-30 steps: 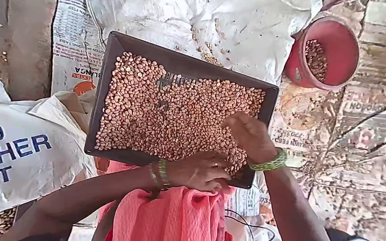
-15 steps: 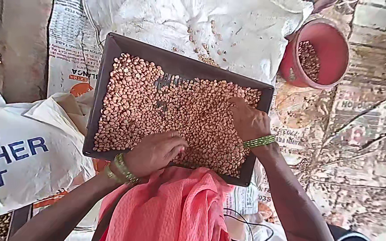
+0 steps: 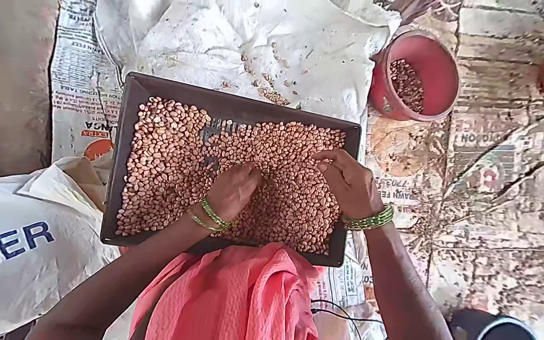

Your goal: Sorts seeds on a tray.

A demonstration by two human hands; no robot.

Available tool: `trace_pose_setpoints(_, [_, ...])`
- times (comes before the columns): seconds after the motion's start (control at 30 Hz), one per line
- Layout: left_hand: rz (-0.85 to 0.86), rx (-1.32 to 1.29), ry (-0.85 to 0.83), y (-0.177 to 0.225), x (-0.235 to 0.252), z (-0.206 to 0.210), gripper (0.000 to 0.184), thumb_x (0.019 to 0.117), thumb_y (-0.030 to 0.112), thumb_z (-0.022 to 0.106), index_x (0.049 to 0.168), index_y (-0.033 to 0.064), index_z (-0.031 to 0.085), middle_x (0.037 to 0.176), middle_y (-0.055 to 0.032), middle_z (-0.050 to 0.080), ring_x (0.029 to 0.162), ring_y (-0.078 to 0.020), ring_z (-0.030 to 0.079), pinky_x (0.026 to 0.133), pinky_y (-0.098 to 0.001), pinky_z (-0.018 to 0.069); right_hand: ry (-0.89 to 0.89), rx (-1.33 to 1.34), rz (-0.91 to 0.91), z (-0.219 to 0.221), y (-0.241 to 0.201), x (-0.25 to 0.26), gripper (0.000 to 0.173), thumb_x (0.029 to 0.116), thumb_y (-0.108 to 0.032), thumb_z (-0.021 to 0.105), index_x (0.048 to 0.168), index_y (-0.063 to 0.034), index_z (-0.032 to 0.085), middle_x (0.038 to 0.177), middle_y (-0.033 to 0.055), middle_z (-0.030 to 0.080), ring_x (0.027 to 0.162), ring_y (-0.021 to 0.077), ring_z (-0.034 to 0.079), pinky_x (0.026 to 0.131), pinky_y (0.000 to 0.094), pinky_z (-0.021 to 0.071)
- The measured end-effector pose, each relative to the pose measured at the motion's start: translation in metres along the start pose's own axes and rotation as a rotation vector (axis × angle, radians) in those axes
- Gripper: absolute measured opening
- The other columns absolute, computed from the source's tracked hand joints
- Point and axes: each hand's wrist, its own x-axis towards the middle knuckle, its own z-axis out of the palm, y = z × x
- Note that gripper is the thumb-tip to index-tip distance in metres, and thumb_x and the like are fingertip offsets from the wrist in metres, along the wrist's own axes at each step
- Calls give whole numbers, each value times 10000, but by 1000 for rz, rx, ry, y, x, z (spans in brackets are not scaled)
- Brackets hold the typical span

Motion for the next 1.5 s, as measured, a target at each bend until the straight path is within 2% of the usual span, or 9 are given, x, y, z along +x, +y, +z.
trace_pose_setpoints(0.13, [-119, -121, 17, -12, -16, -28, 273, 1011, 240, 653, 1073, -20, 707, 1038, -222, 688, 941, -399, 703, 803, -561, 571, -85, 543, 154, 11, -7, -4, 248, 1078, -175, 452, 1166, -89, 666, 596, -95, 462, 422, -20, 363, 397, 137, 329])
trace_pose_setpoints(0.27, [128, -405, 281, 10, -8, -48, 324, 995, 354, 646, 1083, 55, 733, 950, -57, 713, 784, -131, 663, 698, -272, 563, -300, 984, 410, 40, -26, -2, 555, 1121, -351, 160, 1114, -66, 636, 620, -70, 572, 420, -18, 425, 404, 138, 382])
trace_pose_setpoints(0.53, [173, -174, 145, -15, 37, -8, 210, 1000, 235, 633, 1143, 119, 735, 1186, -155, 678, 1154, -380, 621, 962, -515, 516, -137, 988, 378, 37, -17, 5, 506, 1121, -376, 276, 691, -187, 467, 552, -69, 440, 386, 11, 317, 374, 151, 299])
trace_pose_setpoints(0.73, [-20, -157, 37, -11, -5, -5, 239, 985, 207, 652, 1134, 28, 703, 1180, -215, 648, 1143, -425, 607, 964, -567, 507, -54, 377, 113, 40, -7, 5, 448, 1103, -405, 402, 745, -167, 529, 554, -92, 416, 426, 11, 367, 415, 191, 327])
trace_pose_setpoints(0.93, [40, -448, -208, 11, -84, -14, 300, 1026, 335, 575, 1161, 105, 714, 1324, -132, 639, 1231, -342, 586, 1013, -497, 492, -155, -345, -189, 58, -21, 20, 292, 1070, -186, 506, 1275, -57, 670, 861, 200, 731, 684, 424, 714, 576, 589, 552])
trace_pose_setpoints(1.13, [-33, -413, -131, -12, -94, -42, 389, 1063, 394, 471, 1180, 117, 718, 1310, -83, 675, 1222, -284, 625, 1018, -501, 493, -279, -652, -184, 78, -42, 30, 244, 1074, -189, 526, 1162, 14, 629, 819, 219, 691, 712, 437, 710, 555, 551, 536])
trace_pose_setpoints(1.23, [-99, -322, -42, -29, -78, -54, 329, 1061, 307, 507, 1154, 86, 732, 1200, -104, 714, 1100, -281, 688, 937, -523, 549, -278, -345, -71, 64, -36, 34, 225, 1055, -158, 544, 1176, 4, 644, 818, 215, 698, 665, 411, 697, 578, 574, 551])
trace_pose_setpoints(1.37, [-128, -243, 178, -52, -26, -48, 285, 1049, 202, 537, 1240, 55, 689, 1318, -137, 658, 1263, -327, 601, 1105, -523, 441, -273, 823, 161, 26, -15, 30, 260, 1064, -231, 370, 966, -184, 607, 547, -114, 402, 404, -19, 339, 384, 145, 317])
trace_pose_setpoints(1.5, [-38, -230, 352, -58, 39, -7, 342, 1035, 217, 569, 1326, 56, 647, 1454, -175, 567, 1361, -405, 505, 1128, -570, 390, -286, 1245, 137, 4, 0, 24, 409, 1070, -411, 361, 837, -227, 642, 568, -127, 491, 425, -48, 390, 409, 108, 327])
